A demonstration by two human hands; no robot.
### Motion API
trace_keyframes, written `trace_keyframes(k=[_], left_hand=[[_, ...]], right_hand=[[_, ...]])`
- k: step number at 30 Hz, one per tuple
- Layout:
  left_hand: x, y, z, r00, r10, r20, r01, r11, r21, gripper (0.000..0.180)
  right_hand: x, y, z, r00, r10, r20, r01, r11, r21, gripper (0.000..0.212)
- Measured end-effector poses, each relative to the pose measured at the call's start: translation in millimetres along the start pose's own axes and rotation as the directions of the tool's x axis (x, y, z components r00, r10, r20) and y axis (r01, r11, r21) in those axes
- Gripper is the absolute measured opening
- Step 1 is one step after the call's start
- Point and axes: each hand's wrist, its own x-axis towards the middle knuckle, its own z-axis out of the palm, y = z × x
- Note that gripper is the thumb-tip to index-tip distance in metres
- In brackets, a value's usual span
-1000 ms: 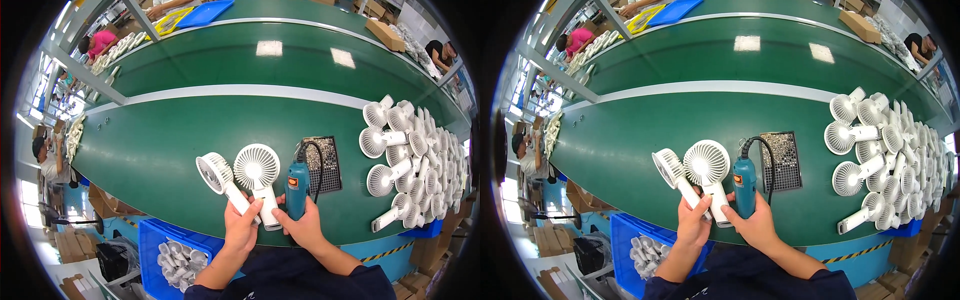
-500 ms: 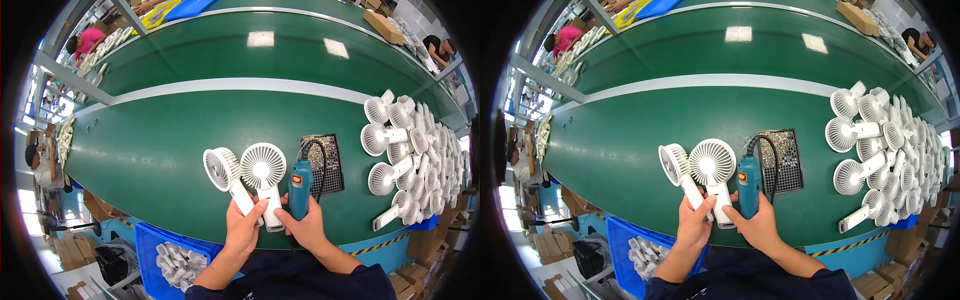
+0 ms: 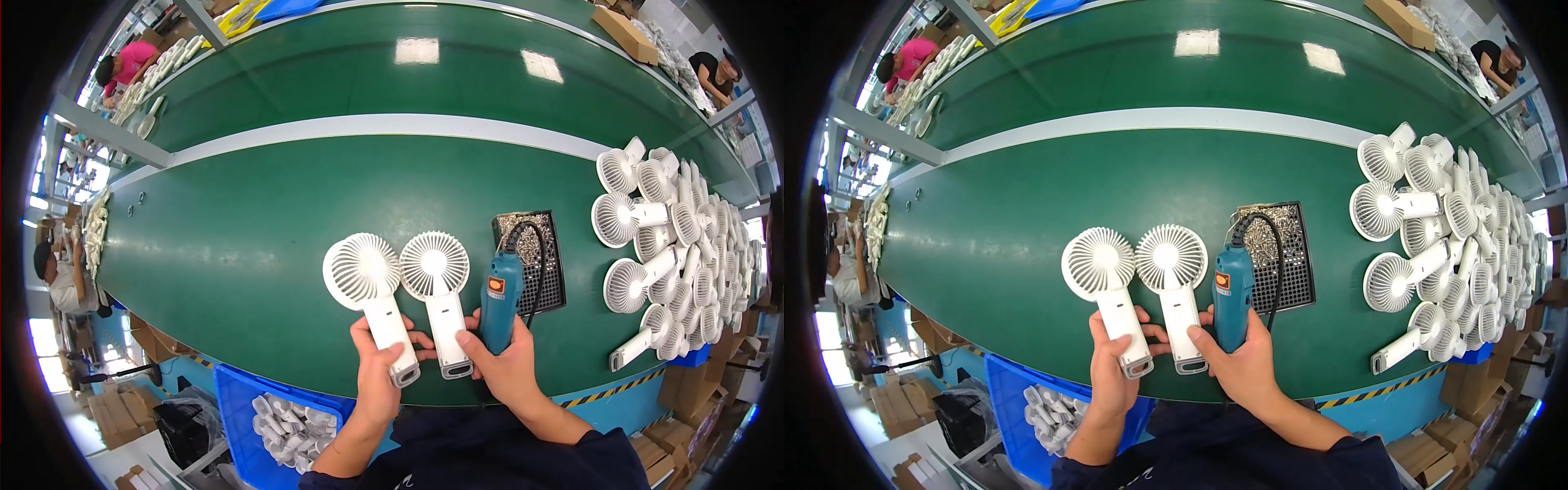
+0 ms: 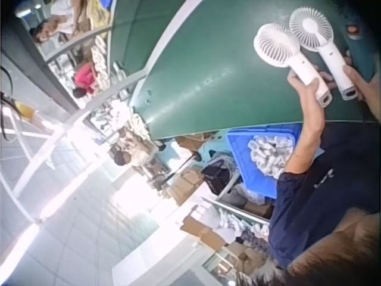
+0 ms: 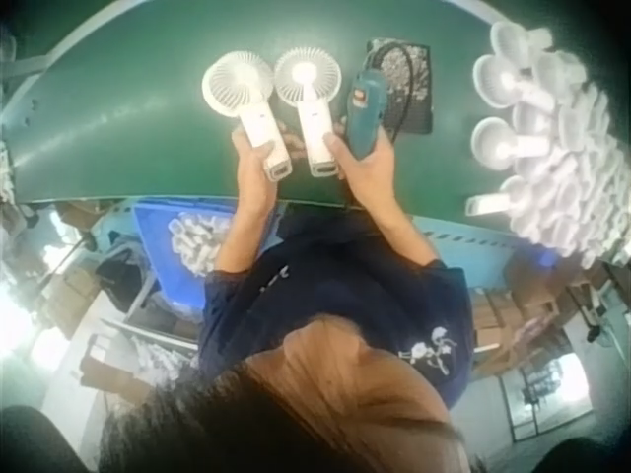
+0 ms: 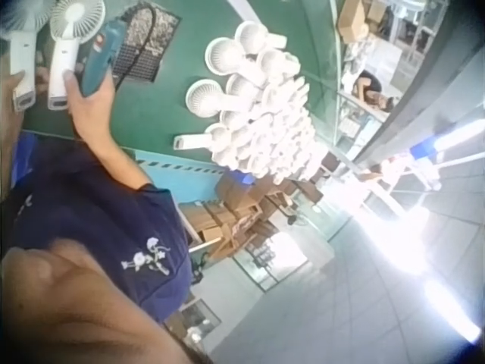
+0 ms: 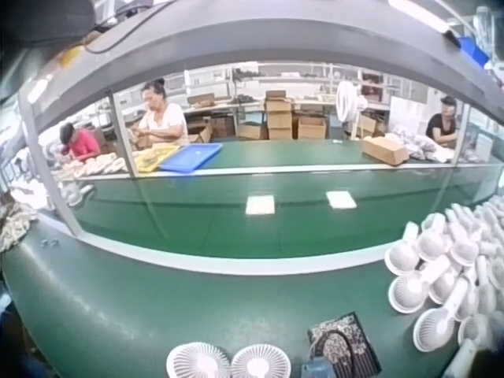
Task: The person assembles mini fans by picking screws from a tray and driving them into the fans with an electric screwdriver, stacks the assembled fans along the conveyor belt, and takes more fans from a crate.
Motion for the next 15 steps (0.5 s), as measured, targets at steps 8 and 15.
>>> trace_keyframes(k=[8,15], left_hand=[[-1,49,-19,0.997,-0.063,-0.047,0.075,0.591,0.803,0.031],[21,67,5,0.446,-0.222,0.867,-0.866,-0.351,0.356,0.062]], right_hand=[[-23,-8,-7,0.98,-0.2,-0.018,0.2,0.977,0.077,0.039],[-55,-48,-50,0.487,-0.777,-0.398,0.853,0.327,0.406,0.059]])
